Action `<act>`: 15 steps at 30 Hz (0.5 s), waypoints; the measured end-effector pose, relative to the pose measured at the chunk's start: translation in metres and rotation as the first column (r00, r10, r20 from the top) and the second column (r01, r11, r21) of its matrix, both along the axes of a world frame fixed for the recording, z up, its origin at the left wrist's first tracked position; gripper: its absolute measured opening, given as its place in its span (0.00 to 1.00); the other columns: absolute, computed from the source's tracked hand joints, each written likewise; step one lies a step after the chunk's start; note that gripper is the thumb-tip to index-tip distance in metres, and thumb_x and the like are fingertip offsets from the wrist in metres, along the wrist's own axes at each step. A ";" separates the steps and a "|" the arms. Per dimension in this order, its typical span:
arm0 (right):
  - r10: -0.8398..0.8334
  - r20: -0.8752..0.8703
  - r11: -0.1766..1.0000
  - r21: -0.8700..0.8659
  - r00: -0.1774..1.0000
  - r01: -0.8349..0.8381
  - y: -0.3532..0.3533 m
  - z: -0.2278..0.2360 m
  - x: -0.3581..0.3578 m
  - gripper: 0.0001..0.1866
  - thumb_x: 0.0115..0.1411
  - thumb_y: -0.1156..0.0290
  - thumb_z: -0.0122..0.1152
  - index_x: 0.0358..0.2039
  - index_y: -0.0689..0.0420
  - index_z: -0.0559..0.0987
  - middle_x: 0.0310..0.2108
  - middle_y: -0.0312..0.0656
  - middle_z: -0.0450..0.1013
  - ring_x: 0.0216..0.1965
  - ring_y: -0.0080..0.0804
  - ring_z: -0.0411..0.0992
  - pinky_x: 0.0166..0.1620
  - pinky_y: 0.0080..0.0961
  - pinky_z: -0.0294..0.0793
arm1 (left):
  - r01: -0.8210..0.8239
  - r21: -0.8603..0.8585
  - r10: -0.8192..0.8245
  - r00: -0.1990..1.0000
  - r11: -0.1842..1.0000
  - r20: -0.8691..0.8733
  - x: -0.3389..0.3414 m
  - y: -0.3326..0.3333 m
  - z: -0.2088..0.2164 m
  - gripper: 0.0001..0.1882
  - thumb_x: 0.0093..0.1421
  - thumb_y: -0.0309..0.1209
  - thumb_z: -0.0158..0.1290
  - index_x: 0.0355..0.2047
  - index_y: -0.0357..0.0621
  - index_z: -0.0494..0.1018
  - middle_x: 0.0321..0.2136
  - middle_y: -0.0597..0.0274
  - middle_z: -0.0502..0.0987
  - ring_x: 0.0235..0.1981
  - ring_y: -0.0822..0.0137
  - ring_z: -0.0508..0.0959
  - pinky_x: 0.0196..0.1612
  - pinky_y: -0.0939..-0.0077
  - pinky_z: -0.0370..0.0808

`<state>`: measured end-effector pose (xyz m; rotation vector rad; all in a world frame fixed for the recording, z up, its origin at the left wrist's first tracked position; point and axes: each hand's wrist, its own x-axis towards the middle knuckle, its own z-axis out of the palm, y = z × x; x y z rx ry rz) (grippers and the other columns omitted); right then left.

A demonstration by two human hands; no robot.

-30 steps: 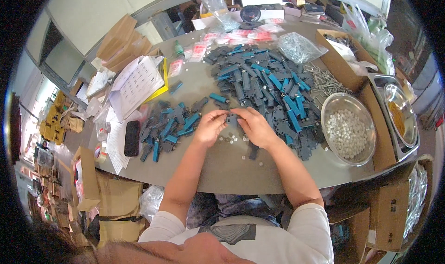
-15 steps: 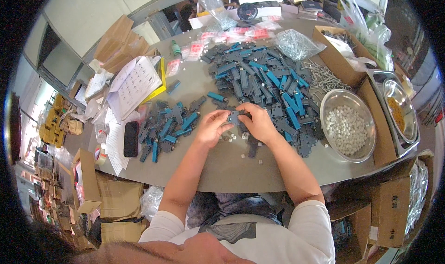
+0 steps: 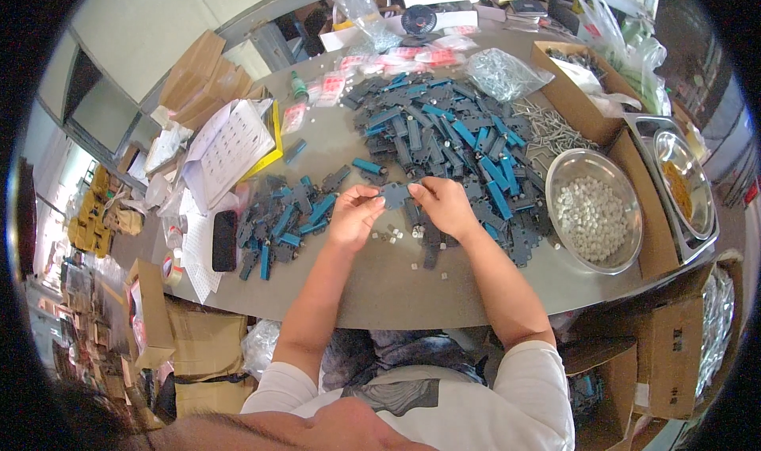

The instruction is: The person sits at a table and repeatedly picks up blue and grey plastic components, inserting small white cylindrical pieces into them. The person handles the parts one at a time, assembling them and placing the finished units back onto the table.

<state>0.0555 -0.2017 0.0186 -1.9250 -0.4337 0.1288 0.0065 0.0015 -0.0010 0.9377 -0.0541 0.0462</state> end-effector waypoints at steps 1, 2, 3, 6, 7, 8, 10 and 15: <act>0.017 -0.001 0.999 0.036 1.000 -0.017 -0.001 0.000 0.000 0.16 0.59 0.62 0.60 0.24 0.63 0.75 0.20 0.43 0.73 0.22 0.28 0.69 0.27 0.28 0.67 | 0.029 -0.018 -0.029 1.000 0.999 -0.003 -0.001 0.001 0.003 0.08 0.53 0.16 0.57 0.32 0.40 0.74 0.34 0.57 0.79 0.35 0.66 0.79 0.41 0.73 0.78; 0.034 -0.001 0.997 0.072 0.999 -0.033 -0.002 0.001 0.000 0.18 0.60 0.61 0.59 0.23 0.63 0.75 0.18 0.43 0.72 0.21 0.26 0.68 0.26 0.28 0.66 | 0.034 -0.025 -0.034 0.999 0.999 -0.004 -0.002 0.001 0.005 0.07 0.53 0.15 0.57 0.31 0.40 0.75 0.34 0.57 0.79 0.35 0.66 0.79 0.41 0.73 0.78; 0.051 -0.001 0.993 0.108 0.999 -0.050 -0.002 0.001 0.000 0.19 0.60 0.59 0.59 0.22 0.63 0.74 0.17 0.42 0.70 0.20 0.25 0.66 0.26 0.28 0.65 | 0.038 -0.033 -0.038 0.999 0.999 -0.004 -0.003 0.001 0.006 0.07 0.53 0.15 0.57 0.31 0.40 0.75 0.34 0.57 0.79 0.34 0.66 0.80 0.41 0.73 0.78; 0.105 -0.059 0.940 0.331 0.993 -0.080 0.001 -0.011 0.001 0.20 0.61 0.58 0.58 0.21 0.62 0.73 0.15 0.39 0.66 0.19 0.23 0.62 0.25 0.27 0.63 | 0.044 -0.029 -0.045 0.999 0.999 -0.019 -0.001 0.005 0.004 0.07 0.53 0.15 0.57 0.30 0.40 0.76 0.33 0.57 0.79 0.34 0.65 0.80 0.41 0.71 0.79; 0.090 -0.032 0.965 0.249 0.995 -0.080 0.002 -0.009 0.001 0.18 0.60 0.59 0.59 0.22 0.61 0.74 0.16 0.40 0.67 0.20 0.25 0.64 0.26 0.27 0.64 | 0.042 -0.023 -0.043 0.999 0.999 -0.029 0.000 0.008 0.005 0.07 0.53 0.15 0.57 0.30 0.39 0.76 0.32 0.57 0.79 0.34 0.65 0.80 0.41 0.71 0.79; 0.078 -0.003 0.983 0.166 0.997 -0.076 0.002 -0.006 -0.001 0.17 0.59 0.59 0.60 0.23 0.60 0.75 0.16 0.40 0.68 0.21 0.26 0.66 0.27 0.27 0.66 | -0.011 0.052 0.012 1.000 0.999 -0.029 -0.001 0.011 0.007 0.07 0.52 0.16 0.58 0.30 0.39 0.76 0.32 0.58 0.79 0.33 0.66 0.79 0.40 0.73 0.78; 0.037 0.209 0.999 -0.017 0.977 -0.034 0.005 -0.006 -0.003 0.13 0.57 0.61 0.62 0.27 0.58 0.77 0.21 0.41 0.71 0.25 0.30 0.70 0.30 0.29 0.68 | -0.115 0.200 0.121 0.993 0.973 -0.017 0.000 0.021 0.013 0.07 0.51 0.17 0.60 0.30 0.38 0.77 0.31 0.59 0.79 0.31 0.70 0.78 0.37 0.77 0.76; 0.112 0.639 0.871 -0.432 0.761 0.234 0.007 -0.016 -0.012 0.17 0.51 0.65 0.64 0.42 0.54 0.77 0.39 0.40 0.75 0.45 0.39 0.71 0.48 0.39 0.68 | -0.806 0.517 0.722 0.538 0.289 0.434 0.014 0.092 -0.004 0.06 0.50 0.21 0.61 0.30 0.37 0.77 0.30 0.62 0.77 0.29 0.70 0.75 0.35 0.78 0.72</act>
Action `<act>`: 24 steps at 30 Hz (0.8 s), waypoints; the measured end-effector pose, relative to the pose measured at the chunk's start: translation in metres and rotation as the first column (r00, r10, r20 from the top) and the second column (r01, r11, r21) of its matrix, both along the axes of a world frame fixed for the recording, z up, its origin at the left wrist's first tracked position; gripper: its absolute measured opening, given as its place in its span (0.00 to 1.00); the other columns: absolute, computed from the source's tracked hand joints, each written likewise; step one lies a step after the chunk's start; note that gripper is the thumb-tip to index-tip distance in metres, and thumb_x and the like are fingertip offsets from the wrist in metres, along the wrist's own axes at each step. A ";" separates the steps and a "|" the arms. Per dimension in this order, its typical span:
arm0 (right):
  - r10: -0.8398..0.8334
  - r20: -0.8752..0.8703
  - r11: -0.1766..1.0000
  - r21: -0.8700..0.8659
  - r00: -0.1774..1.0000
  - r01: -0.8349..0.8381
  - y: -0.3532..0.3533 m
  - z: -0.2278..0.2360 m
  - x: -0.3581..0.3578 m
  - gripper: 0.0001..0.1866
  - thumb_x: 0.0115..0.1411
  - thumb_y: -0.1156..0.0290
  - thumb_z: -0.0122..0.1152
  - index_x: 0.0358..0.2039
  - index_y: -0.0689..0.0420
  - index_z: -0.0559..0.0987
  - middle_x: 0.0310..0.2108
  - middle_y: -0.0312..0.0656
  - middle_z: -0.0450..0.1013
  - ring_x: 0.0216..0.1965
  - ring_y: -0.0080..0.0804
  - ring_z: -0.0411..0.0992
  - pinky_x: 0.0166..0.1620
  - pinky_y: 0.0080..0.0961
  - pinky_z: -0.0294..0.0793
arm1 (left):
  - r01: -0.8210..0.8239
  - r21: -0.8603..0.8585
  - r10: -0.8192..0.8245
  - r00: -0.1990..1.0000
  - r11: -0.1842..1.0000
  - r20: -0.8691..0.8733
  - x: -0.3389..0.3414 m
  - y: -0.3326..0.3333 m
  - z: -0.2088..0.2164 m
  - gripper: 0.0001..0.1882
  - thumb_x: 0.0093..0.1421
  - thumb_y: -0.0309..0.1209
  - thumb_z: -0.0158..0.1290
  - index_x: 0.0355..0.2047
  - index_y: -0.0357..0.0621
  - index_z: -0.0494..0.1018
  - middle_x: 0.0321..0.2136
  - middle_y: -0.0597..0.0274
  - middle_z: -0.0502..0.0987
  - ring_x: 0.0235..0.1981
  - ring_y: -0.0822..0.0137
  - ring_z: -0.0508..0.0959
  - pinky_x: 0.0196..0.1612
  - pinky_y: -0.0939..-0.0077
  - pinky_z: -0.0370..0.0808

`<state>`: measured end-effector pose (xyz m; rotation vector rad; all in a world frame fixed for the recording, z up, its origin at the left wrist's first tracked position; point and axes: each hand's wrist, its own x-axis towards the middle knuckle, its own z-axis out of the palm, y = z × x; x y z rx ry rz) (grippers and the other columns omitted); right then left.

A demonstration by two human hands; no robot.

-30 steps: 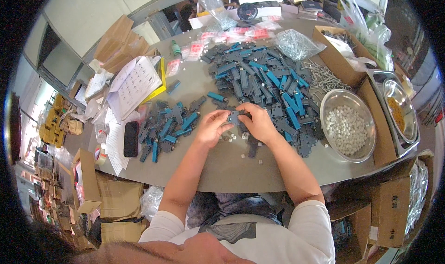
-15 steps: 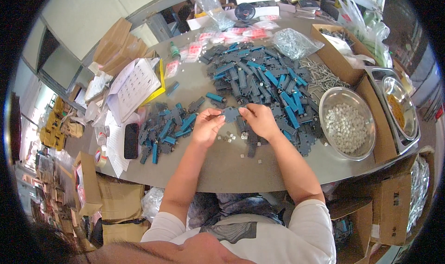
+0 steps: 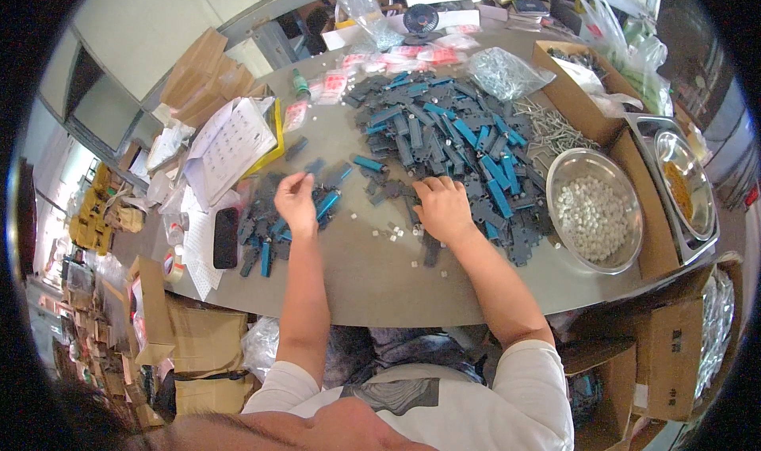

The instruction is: The person sits at a table and repeatedly picks up blue and grey plastic components, inserting small white cylindrical pieces into them. The person handles the parts one at a time, assembling them and placing the finished units back onto the table.

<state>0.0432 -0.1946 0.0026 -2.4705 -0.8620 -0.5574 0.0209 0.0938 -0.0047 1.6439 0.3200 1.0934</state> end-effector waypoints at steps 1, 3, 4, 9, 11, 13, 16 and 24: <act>-0.016 0.044 0.998 -0.064 0.999 0.019 0.000 -0.003 0.000 0.17 0.51 0.66 0.64 0.43 0.54 0.77 0.40 0.40 0.75 0.47 0.38 0.70 0.50 0.40 0.67 | -0.157 0.130 0.157 0.987 0.979 0.010 0.000 0.006 0.005 0.06 0.50 0.21 0.60 0.30 0.38 0.77 0.32 0.60 0.76 0.31 0.66 0.75 0.37 0.74 0.73; -0.042 0.035 0.994 -0.099 0.999 0.045 0.004 -0.003 0.001 0.16 0.51 0.69 0.59 0.43 0.54 0.77 0.41 0.38 0.74 0.46 0.37 0.70 0.49 0.37 0.66 | -0.279 0.456 0.292 0.955 0.845 0.042 -0.002 0.002 0.007 0.08 0.49 0.21 0.59 0.31 0.40 0.76 0.33 0.57 0.76 0.34 0.60 0.75 0.42 0.68 0.71; -0.051 0.027 0.989 -0.137 0.998 0.054 0.006 -0.006 0.004 0.17 0.52 0.70 0.57 0.44 0.53 0.77 0.41 0.38 0.74 0.45 0.37 0.70 0.48 0.36 0.66 | -0.326 0.597 0.354 0.932 0.733 0.075 -0.004 -0.005 0.012 0.08 0.48 0.21 0.59 0.31 0.41 0.76 0.34 0.56 0.75 0.36 0.57 0.75 0.45 0.65 0.70; -0.074 0.090 0.982 -0.169 0.993 0.089 0.013 -0.010 0.010 0.17 0.52 0.71 0.53 0.44 0.53 0.77 0.39 0.37 0.74 0.42 0.35 0.70 0.45 0.34 0.66 | 0.424 0.674 -0.244 0.904 0.605 -0.350 -0.002 -0.074 -0.001 0.11 0.51 0.26 0.56 0.36 0.41 0.75 0.42 0.53 0.77 0.45 0.50 0.74 0.51 0.60 0.70; -0.086 0.236 0.991 -0.080 0.968 0.107 0.013 -0.013 0.012 0.16 0.52 0.71 0.54 0.43 0.54 0.78 0.36 0.36 0.74 0.41 0.35 0.71 0.44 0.33 0.66 | 0.516 0.695 -0.328 0.856 0.500 -0.400 -0.001 -0.099 -0.006 0.16 0.50 0.29 0.58 0.39 0.36 0.73 0.43 0.46 0.75 0.47 0.47 0.73 0.52 0.58 0.69; -0.086 0.219 0.995 -0.039 0.972 0.097 0.013 -0.011 0.012 0.14 0.51 0.71 0.55 0.40 0.54 0.78 0.34 0.37 0.74 0.40 0.35 0.71 0.44 0.33 0.66 | 0.545 0.696 -0.339 0.838 0.468 -0.428 0.000 -0.113 -0.008 0.22 0.48 0.31 0.61 0.42 0.36 0.70 0.45 0.45 0.73 0.47 0.45 0.72 0.51 0.56 0.69; -0.092 0.094 0.987 -0.123 0.991 0.103 0.010 -0.005 0.015 0.11 0.49 0.72 0.56 0.36 0.53 0.78 0.33 0.37 0.73 0.39 0.36 0.72 0.43 0.33 0.67 | 0.497 0.720 -0.219 0.866 0.484 -0.450 -0.002 -0.121 -0.012 0.27 0.46 0.33 0.62 0.44 0.35 0.67 0.45 0.44 0.72 0.46 0.44 0.71 0.50 0.55 0.68; -0.153 0.023 0.974 0.172 0.988 0.147 0.003 0.006 0.018 0.06 0.49 0.74 0.60 0.30 0.56 0.78 0.31 0.43 0.72 0.38 0.42 0.72 0.42 0.39 0.70 | 0.507 0.561 -0.099 0.793 0.655 -0.601 -0.011 -0.141 -0.005 0.33 0.44 0.37 0.64 0.48 0.37 0.64 0.39 0.43 0.75 0.41 0.44 0.74 0.44 0.56 0.72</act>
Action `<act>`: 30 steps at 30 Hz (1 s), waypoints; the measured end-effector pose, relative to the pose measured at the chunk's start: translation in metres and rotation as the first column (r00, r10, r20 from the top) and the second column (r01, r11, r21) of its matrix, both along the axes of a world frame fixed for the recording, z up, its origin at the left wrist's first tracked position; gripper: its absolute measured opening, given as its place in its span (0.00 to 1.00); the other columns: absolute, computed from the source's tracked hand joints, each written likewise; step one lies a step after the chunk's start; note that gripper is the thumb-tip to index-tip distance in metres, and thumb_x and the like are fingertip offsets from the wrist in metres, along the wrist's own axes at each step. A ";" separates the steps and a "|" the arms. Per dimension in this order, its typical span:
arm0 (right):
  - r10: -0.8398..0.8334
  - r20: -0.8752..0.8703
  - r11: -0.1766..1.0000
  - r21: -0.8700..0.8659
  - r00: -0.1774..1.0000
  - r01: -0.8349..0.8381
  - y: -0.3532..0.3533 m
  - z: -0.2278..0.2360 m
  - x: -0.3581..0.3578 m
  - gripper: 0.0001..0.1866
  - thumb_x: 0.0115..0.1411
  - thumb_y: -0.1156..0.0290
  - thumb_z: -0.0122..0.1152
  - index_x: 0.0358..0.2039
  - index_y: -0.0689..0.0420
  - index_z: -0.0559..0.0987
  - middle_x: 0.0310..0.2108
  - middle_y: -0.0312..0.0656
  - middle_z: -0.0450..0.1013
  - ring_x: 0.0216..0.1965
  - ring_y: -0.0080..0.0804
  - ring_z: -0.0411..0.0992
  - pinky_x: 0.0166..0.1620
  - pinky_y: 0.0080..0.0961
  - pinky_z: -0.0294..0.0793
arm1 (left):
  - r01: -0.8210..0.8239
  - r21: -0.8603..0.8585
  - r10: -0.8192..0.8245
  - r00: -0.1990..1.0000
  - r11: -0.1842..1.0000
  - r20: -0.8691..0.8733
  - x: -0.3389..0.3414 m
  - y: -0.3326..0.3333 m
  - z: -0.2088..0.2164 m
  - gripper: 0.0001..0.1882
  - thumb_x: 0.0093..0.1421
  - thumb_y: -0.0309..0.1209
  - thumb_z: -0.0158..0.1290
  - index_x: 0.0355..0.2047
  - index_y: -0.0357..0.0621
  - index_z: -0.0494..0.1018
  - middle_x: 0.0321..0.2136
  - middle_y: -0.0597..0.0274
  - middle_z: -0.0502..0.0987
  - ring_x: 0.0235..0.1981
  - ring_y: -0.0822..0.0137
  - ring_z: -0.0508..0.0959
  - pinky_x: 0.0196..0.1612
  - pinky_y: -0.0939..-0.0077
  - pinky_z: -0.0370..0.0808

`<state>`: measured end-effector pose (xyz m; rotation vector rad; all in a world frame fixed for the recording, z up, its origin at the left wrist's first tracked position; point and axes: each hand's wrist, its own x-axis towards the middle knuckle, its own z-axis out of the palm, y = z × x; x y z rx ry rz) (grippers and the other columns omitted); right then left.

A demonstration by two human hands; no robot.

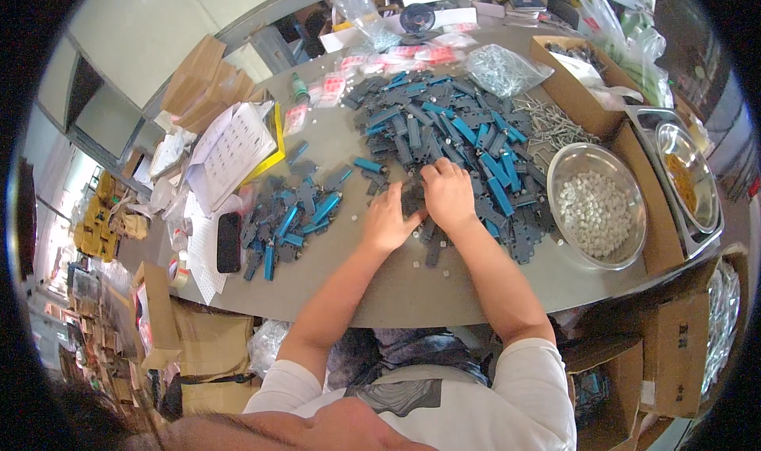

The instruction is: The person sits at a table and repeatedly picks up blue and grey plastic components, inserting small white cylindrical pieces into them. The person handles the parts one at a time, assembling them and placing the finished units back onto the table.

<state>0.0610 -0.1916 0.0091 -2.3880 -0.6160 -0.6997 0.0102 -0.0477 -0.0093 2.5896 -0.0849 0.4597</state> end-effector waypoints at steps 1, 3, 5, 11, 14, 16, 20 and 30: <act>0.035 -0.058 0.996 0.083 0.998 -0.030 -0.002 0.002 -0.001 0.07 0.48 0.75 0.61 0.31 0.57 0.78 0.31 0.43 0.71 0.38 0.44 0.72 0.41 0.40 0.70 | -0.025 -0.010 0.025 1.000 1.000 -0.020 0.001 -0.001 0.000 0.34 0.44 0.38 0.64 0.48 0.37 0.63 0.36 0.43 0.76 0.39 0.45 0.75 0.42 0.57 0.73; 0.117 -0.164 0.965 0.252 0.979 -0.073 -0.005 0.006 -0.002 0.10 0.46 0.76 0.63 0.32 0.59 0.77 0.32 0.45 0.71 0.37 0.47 0.72 0.39 0.41 0.71 | -0.042 -0.086 0.033 0.994 0.995 -0.101 0.002 0.001 0.002 0.32 0.44 0.37 0.63 0.47 0.37 0.64 0.32 0.43 0.76 0.35 0.44 0.76 0.39 0.57 0.74; 0.138 -0.057 0.926 0.362 0.989 -0.108 -0.004 0.009 -0.001 0.09 0.46 0.80 0.61 0.28 0.62 0.71 0.32 0.48 0.70 0.32 0.50 0.71 0.36 0.39 0.73 | -0.057 -0.110 0.043 0.991 0.992 -0.129 0.001 0.003 0.002 0.30 0.44 0.34 0.62 0.46 0.36 0.65 0.28 0.45 0.77 0.32 0.45 0.77 0.36 0.57 0.74; 0.462 -0.235 0.696 0.694 0.855 -0.185 -0.001 0.002 0.000 0.12 0.53 0.81 0.56 0.34 0.60 0.63 0.30 0.48 0.65 0.33 0.46 0.68 0.37 0.33 0.70 | 0.032 -0.393 -0.070 0.994 0.919 -0.081 0.006 0.022 -0.013 0.18 0.51 0.27 0.58 0.42 0.38 0.67 0.26 0.54 0.76 0.27 0.60 0.79 0.30 0.68 0.75; 0.439 -0.253 0.825 0.493 0.862 -0.276 -0.004 0.007 -0.005 0.14 0.54 0.77 0.60 0.36 0.59 0.63 0.34 0.47 0.62 0.34 0.44 0.66 0.37 0.31 0.68 | -0.054 -0.873 -0.143 0.980 0.486 -0.140 -0.003 0.024 0.013 0.08 0.60 0.22 0.51 0.39 0.39 0.67 0.28 0.65 0.73 0.25 0.73 0.77 0.26 0.79 0.71; 0.457 -0.261 0.860 0.376 0.850 -0.346 -0.005 0.018 -0.011 0.16 0.53 0.73 0.64 0.35 0.59 0.65 0.36 0.45 0.60 0.35 0.43 0.63 0.38 0.28 0.67 | -0.057 -0.914 -0.192 0.971 0.403 -0.145 -0.003 0.034 0.015 0.09 0.60 0.24 0.53 0.39 0.39 0.67 0.30 0.63 0.73 0.26 0.71 0.77 0.27 0.79 0.72; 0.598 -0.248 0.784 0.375 0.762 -0.494 -0.005 0.021 -0.017 0.14 0.51 0.76 0.65 0.36 0.59 0.70 0.41 0.46 0.62 0.41 0.42 0.66 0.41 0.31 0.69 | -0.136 -0.981 -0.274 0.947 0.140 -0.170 -0.001 0.046 0.008 0.11 0.61 0.28 0.53 0.43 0.36 0.70 0.34 0.59 0.75 0.33 0.66 0.78 0.37 0.76 0.77; 0.465 -0.184 0.841 0.398 0.866 -0.367 -0.003 0.021 -0.015 0.11 0.47 0.84 0.63 0.32 0.61 0.76 0.38 0.48 0.72 0.37 0.45 0.74 0.39 0.32 0.75 | -0.125 -0.991 -0.438 0.894 -0.044 -0.094 -0.003 0.053 0.017 0.16 0.65 0.30 0.47 0.47 0.27 0.68 0.43 0.47 0.75 0.39 0.56 0.80 0.45 0.71 0.79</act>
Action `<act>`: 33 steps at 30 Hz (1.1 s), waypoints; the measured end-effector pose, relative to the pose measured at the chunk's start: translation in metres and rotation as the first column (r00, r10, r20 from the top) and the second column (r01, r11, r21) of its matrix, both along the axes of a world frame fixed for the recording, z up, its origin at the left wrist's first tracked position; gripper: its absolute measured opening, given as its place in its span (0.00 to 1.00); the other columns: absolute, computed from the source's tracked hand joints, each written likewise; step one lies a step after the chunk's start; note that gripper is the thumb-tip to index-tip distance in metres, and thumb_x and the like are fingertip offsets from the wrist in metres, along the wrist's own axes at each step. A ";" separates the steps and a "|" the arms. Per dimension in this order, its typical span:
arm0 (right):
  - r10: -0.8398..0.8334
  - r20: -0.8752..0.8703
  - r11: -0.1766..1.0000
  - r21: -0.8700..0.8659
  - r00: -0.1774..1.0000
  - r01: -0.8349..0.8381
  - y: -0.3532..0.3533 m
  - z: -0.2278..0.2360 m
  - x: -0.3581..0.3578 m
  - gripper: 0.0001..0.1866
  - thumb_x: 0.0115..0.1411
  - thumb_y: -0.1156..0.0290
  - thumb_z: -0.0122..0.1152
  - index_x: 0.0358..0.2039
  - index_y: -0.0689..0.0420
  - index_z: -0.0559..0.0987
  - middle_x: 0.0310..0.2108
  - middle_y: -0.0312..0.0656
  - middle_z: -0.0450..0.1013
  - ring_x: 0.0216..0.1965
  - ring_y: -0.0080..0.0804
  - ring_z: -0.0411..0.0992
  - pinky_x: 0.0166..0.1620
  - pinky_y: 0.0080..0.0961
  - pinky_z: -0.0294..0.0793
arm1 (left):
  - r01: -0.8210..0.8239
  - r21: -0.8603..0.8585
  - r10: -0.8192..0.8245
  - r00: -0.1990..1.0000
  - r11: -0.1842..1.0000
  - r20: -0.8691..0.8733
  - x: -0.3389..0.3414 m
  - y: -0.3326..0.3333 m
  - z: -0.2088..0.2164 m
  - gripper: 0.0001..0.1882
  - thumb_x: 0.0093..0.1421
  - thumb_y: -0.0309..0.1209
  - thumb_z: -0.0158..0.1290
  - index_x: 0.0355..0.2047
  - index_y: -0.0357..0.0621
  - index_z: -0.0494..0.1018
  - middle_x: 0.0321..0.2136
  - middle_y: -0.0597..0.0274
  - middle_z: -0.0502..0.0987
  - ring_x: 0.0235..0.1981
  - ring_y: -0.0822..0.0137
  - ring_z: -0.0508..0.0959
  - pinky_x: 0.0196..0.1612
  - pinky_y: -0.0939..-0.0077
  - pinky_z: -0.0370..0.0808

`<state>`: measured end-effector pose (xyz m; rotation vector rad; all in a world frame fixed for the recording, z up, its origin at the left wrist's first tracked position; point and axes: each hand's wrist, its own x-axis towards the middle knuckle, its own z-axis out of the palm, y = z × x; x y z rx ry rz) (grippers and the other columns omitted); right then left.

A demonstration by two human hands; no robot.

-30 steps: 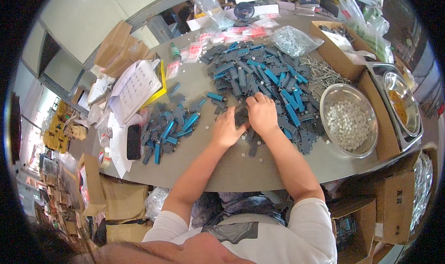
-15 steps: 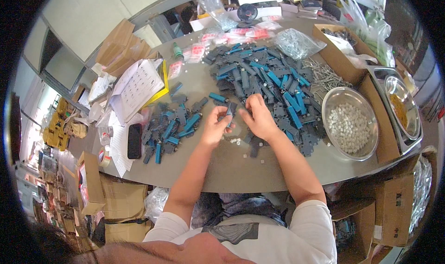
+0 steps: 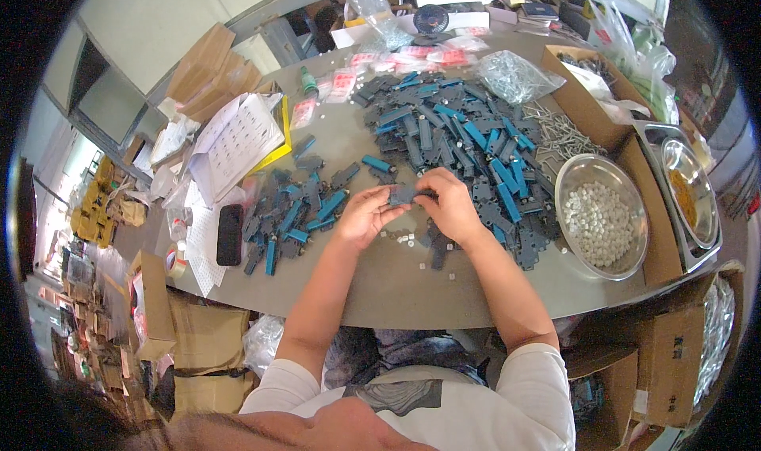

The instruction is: The person sits at a table and repeatedly picks up blue and grey plastic components, inserting small white cylindrical pieces into them. The person handles the parts one at a time, assembling them and placing the finished units back onto the table.

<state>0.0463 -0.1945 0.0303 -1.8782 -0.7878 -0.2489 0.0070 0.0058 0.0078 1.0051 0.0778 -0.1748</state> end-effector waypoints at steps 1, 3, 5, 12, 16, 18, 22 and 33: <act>0.005 0.045 1.000 0.013 0.999 -0.006 -0.001 -0.003 0.001 0.11 0.47 0.84 0.63 0.32 0.61 0.76 0.37 0.47 0.72 0.37 0.45 0.74 0.40 0.31 0.75 | 0.011 -0.008 -0.011 1.000 1.000 -0.011 0.000 0.000 0.001 0.17 0.65 0.31 0.47 0.47 0.27 0.68 0.43 0.46 0.75 0.40 0.55 0.80 0.45 0.70 0.79; 0.014 0.135 0.999 0.037 0.991 -0.019 0.000 -0.010 0.002 0.10 0.47 0.84 0.62 0.30 0.60 0.76 0.36 0.46 0.73 0.38 0.44 0.74 0.40 0.31 0.75 | 0.033 -0.024 -0.034 0.999 0.999 -0.032 0.001 0.000 0.002 0.17 0.65 0.32 0.47 0.47 0.27 0.68 0.42 0.46 0.75 0.41 0.53 0.79 0.45 0.70 0.79; 0.046 0.181 0.998 0.030 0.982 -0.052 0.000 -0.011 0.002 0.10 0.46 0.85 0.62 0.30 0.60 0.77 0.36 0.45 0.73 0.38 0.44 0.74 0.40 0.31 0.76 | 0.023 -0.021 -0.025 0.995 1.000 -0.099 0.000 0.000 0.006 0.16 0.65 0.31 0.47 0.46 0.27 0.69 0.43 0.45 0.75 0.41 0.51 0.79 0.46 0.68 0.79; 0.136 0.253 0.991 -0.039 0.958 -0.131 0.002 -0.011 0.003 0.13 0.43 0.88 0.59 0.30 0.59 0.79 0.38 0.45 0.74 0.40 0.44 0.75 0.40 0.30 0.76 | 0.079 -0.097 -0.084 0.996 0.992 -0.041 0.001 0.008 -0.005 0.14 0.62 0.25 0.47 0.46 0.26 0.69 0.43 0.46 0.75 0.42 0.50 0.79 0.47 0.67 0.79; 0.135 0.266 0.991 -0.046 0.954 -0.127 0.000 -0.011 0.006 0.12 0.43 0.86 0.60 0.30 0.59 0.79 0.38 0.46 0.74 0.41 0.46 0.73 0.43 0.33 0.74 | 0.053 0.037 -0.052 0.998 0.998 -0.023 0.002 0.005 -0.003 0.15 0.61 0.22 0.49 0.47 0.26 0.69 0.43 0.48 0.76 0.43 0.55 0.79 0.48 0.68 0.78; 0.118 0.355 0.992 -0.085 0.927 -0.093 -0.001 -0.003 0.007 0.10 0.44 0.82 0.60 0.30 0.61 0.79 0.39 0.46 0.74 0.41 0.47 0.72 0.45 0.34 0.73 | -0.010 0.092 0.010 1.000 0.996 0.003 0.001 0.006 -0.004 0.15 0.61 0.22 0.49 0.48 0.26 0.69 0.44 0.49 0.75 0.42 0.59 0.79 0.48 0.69 0.78; -0.014 0.065 0.997 0.082 0.998 0.009 0.000 -0.004 0.007 0.08 0.53 0.72 0.57 0.30 0.63 0.77 0.36 0.49 0.74 0.39 0.45 0.72 0.43 0.34 0.71 | -0.039 0.166 0.021 0.994 0.985 0.110 0.000 0.009 0.001 0.16 0.61 0.21 0.49 0.49 0.28 0.67 0.44 0.54 0.74 0.42 0.63 0.77 0.48 0.68 0.78; -0.072 -0.162 0.990 -0.133 0.984 0.051 -0.004 0.000 0.005 0.16 0.62 0.60 0.55 0.31 0.63 0.76 0.23 0.47 0.72 0.26 0.38 0.71 0.32 0.31 0.70 | 0.005 0.172 -0.036 0.983 0.985 0.177 -0.003 0.011 0.010 0.16 0.61 0.22 0.50 0.49 0.29 0.68 0.40 0.57 0.75 0.39 0.67 0.77 0.45 0.70 0.78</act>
